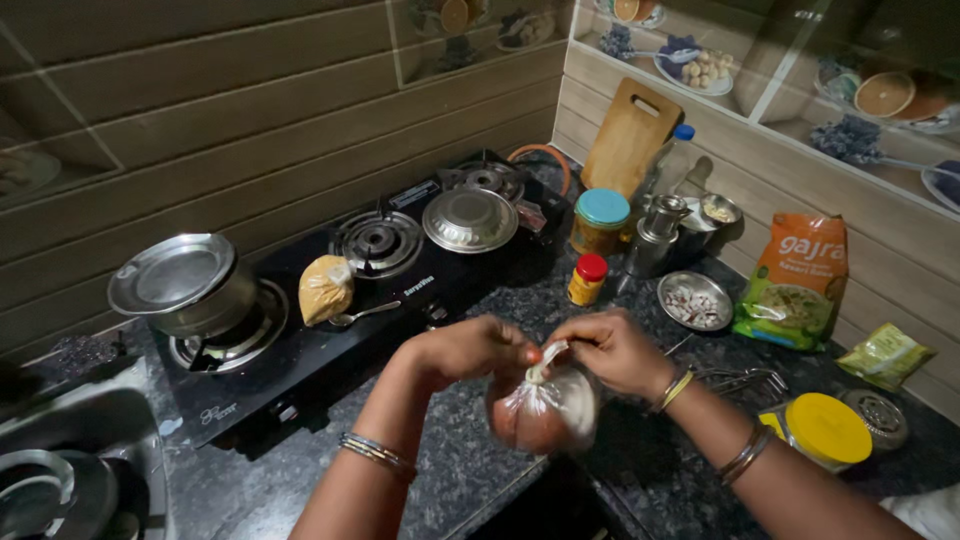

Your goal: The person opens plastic bags of dry ingredients in a home kitchen, transfers flour-like powder into plastic containers, scoops powder from a container onto a plate, and closes container lids. They place filled containers on a wall shelf and press a lid onto a round tub.

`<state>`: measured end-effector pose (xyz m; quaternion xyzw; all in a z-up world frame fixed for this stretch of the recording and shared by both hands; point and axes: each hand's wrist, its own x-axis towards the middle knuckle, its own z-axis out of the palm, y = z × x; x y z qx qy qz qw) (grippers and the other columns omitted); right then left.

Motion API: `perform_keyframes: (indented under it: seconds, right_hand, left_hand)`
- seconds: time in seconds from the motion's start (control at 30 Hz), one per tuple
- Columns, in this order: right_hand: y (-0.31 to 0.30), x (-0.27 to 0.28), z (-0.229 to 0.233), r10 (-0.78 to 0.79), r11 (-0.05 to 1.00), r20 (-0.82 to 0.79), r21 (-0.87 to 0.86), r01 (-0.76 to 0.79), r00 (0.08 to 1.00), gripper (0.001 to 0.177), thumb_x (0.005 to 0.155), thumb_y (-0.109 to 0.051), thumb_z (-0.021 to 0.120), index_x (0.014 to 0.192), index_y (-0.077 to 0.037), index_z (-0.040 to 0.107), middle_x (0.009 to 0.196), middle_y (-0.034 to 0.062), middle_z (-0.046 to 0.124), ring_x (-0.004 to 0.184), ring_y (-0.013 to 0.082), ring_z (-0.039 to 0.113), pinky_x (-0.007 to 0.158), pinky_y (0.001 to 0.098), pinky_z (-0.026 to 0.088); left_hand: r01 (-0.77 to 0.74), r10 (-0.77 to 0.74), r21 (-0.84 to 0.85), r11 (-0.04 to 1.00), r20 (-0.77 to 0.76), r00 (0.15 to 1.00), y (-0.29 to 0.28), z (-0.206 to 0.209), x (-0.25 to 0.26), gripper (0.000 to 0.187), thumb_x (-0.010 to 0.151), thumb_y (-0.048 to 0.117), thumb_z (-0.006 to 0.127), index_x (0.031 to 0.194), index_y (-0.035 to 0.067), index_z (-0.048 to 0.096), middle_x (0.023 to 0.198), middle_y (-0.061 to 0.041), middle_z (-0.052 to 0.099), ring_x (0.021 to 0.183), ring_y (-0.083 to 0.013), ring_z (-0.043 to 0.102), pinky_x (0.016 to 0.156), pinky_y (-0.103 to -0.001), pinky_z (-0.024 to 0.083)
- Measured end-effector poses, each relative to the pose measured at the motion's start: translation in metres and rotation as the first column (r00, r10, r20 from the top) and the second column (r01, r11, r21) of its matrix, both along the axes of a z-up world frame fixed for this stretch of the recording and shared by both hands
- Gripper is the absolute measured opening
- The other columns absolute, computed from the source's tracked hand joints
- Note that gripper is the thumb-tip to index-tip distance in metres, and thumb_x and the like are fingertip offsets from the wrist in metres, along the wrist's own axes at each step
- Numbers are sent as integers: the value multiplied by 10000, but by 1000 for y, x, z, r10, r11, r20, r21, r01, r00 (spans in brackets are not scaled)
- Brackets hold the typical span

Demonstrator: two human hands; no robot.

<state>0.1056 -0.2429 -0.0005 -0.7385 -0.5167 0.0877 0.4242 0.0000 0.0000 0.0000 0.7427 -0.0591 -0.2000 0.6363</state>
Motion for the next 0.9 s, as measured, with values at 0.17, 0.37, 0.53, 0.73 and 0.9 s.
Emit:
perform_keyframes:
  seconds: [0.17,0.37,0.53,0.73,0.9]
  right_hand:
    - [4,6,-1,116,990,-356,-35,-137,927,173,1004,-123,624,997,-15,759,892,67,790,793,136,733,734,306,603]
    - [21,5,14,97,986,-479,169,-17,872,189,1024,-110,560,1031,13,703,882,45,751,755,107,697,682,272,588]
    - [34,-4,40,39,975,-337,218,38,941,175,1028,-112,575,1007,23,683,822,58,709,647,122,716,553,274,614]
    - [41,-12,34,-91,971,-378,170,166,921,156,992,-57,540,997,12,679,810,67,714,528,157,704,444,294,556]
    - [42,-1,8,18,973,-489,210,98,872,253,984,12,517,1119,17,731,787,92,698,574,120,660,524,258,557]
  left_hand:
    - [-45,-45,364,930,236,971,-17,32,-15,138,898,178,744,1016,118,781,852,-48,739,761,-161,674,704,-347,552]
    - [-503,79,270,821,818,569,-29,54,-32,147,731,82,770,878,78,778,797,-116,701,761,-293,683,692,-387,554]
    - [-611,152,155,776,894,421,-30,69,-38,205,734,69,751,934,89,786,793,-100,700,771,-301,672,705,-398,551]
    - [-622,279,131,772,809,517,-35,58,-38,184,746,91,757,929,91,776,843,-109,714,797,-301,690,726,-399,560]
    - [-671,222,182,719,855,469,-47,40,-40,129,791,104,719,912,72,751,917,-113,728,870,-335,670,774,-424,542]
